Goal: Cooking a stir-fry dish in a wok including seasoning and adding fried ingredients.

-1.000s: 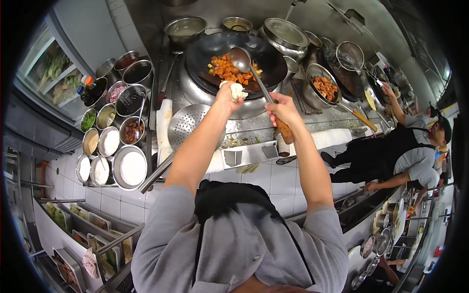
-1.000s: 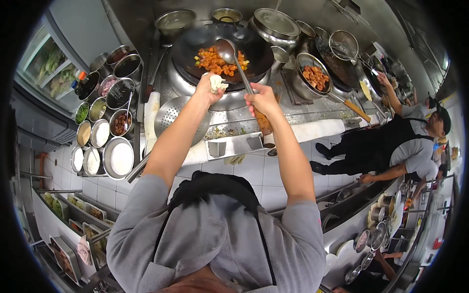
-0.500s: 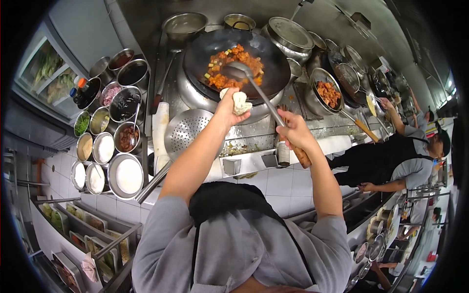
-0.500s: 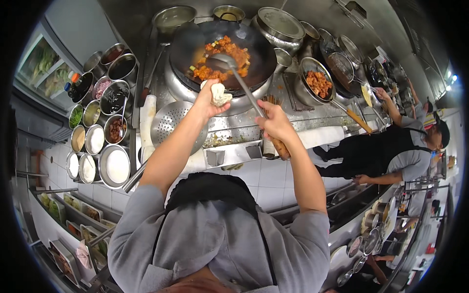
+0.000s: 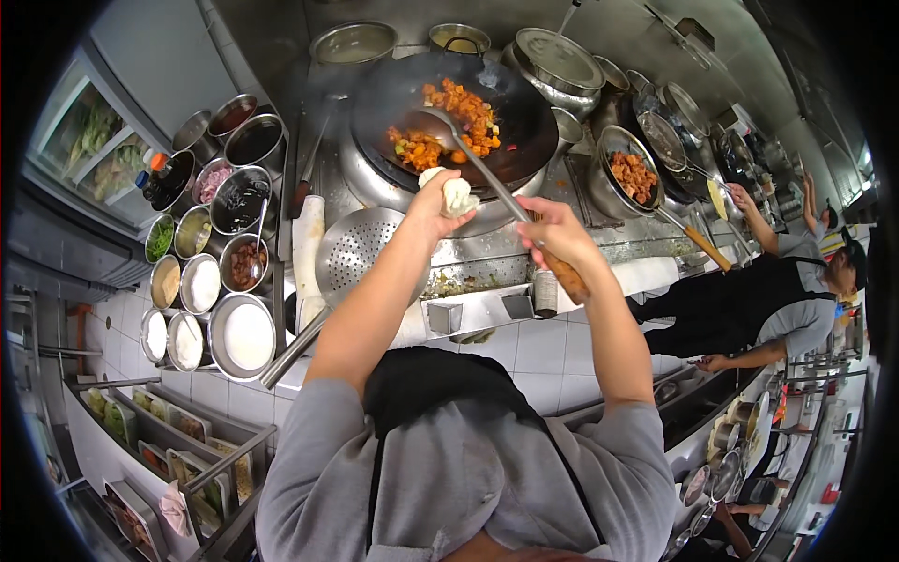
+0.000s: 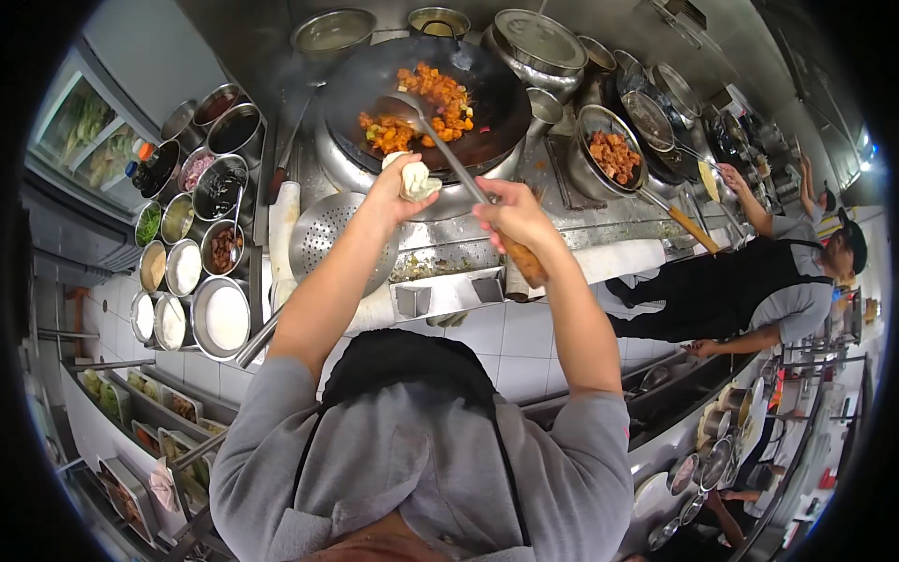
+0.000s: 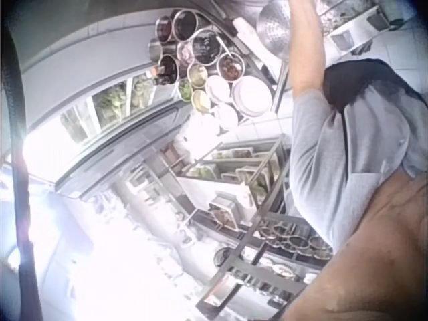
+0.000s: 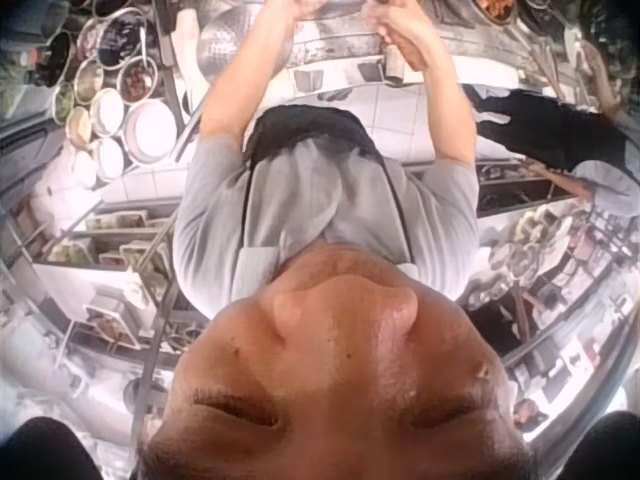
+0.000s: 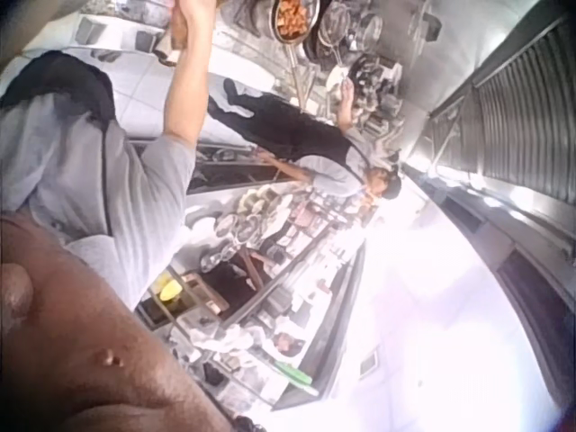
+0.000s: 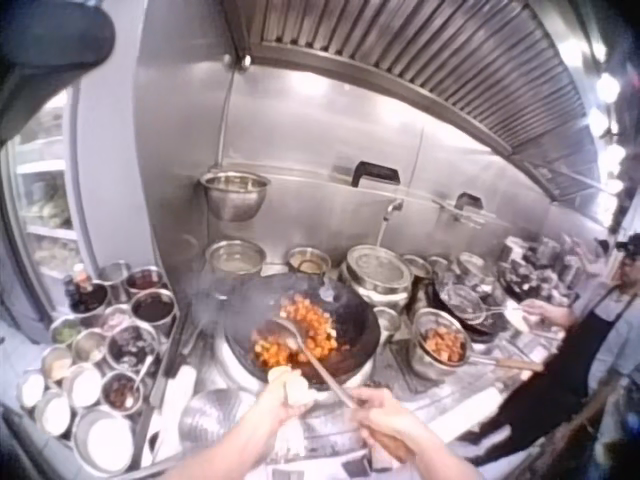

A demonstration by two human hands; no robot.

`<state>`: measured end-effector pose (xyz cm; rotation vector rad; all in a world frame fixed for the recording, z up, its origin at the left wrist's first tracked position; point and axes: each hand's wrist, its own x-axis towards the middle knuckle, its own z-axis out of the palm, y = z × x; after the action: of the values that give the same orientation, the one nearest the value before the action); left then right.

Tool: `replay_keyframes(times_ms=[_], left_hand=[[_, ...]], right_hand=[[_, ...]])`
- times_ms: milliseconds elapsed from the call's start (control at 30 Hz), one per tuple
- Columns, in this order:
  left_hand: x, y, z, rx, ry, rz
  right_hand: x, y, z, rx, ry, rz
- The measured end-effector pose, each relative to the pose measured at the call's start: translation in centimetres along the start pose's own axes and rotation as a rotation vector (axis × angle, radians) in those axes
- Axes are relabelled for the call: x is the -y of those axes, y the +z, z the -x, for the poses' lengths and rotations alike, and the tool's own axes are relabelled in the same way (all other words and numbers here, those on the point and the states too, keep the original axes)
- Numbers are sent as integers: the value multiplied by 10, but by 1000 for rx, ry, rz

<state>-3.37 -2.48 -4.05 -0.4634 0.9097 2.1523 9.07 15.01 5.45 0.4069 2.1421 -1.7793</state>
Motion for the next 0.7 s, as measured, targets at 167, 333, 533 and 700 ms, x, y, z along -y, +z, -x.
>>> replay_keyframes(times_ms=[167, 333, 533, 700], left_hand=[[11, 13, -26, -56, 68, 117], [27, 47, 53, -45, 56, 149], [13, 26, 32, -73, 146, 101], [11, 38, 60, -13, 64, 123]], right_hand=[[-8, -5, 3, -288, -149, 375], [2, -1, 63, -305, -148, 328], [47, 3, 132, -63, -13, 127], [51, -19, 115, -32, 11, 327]])
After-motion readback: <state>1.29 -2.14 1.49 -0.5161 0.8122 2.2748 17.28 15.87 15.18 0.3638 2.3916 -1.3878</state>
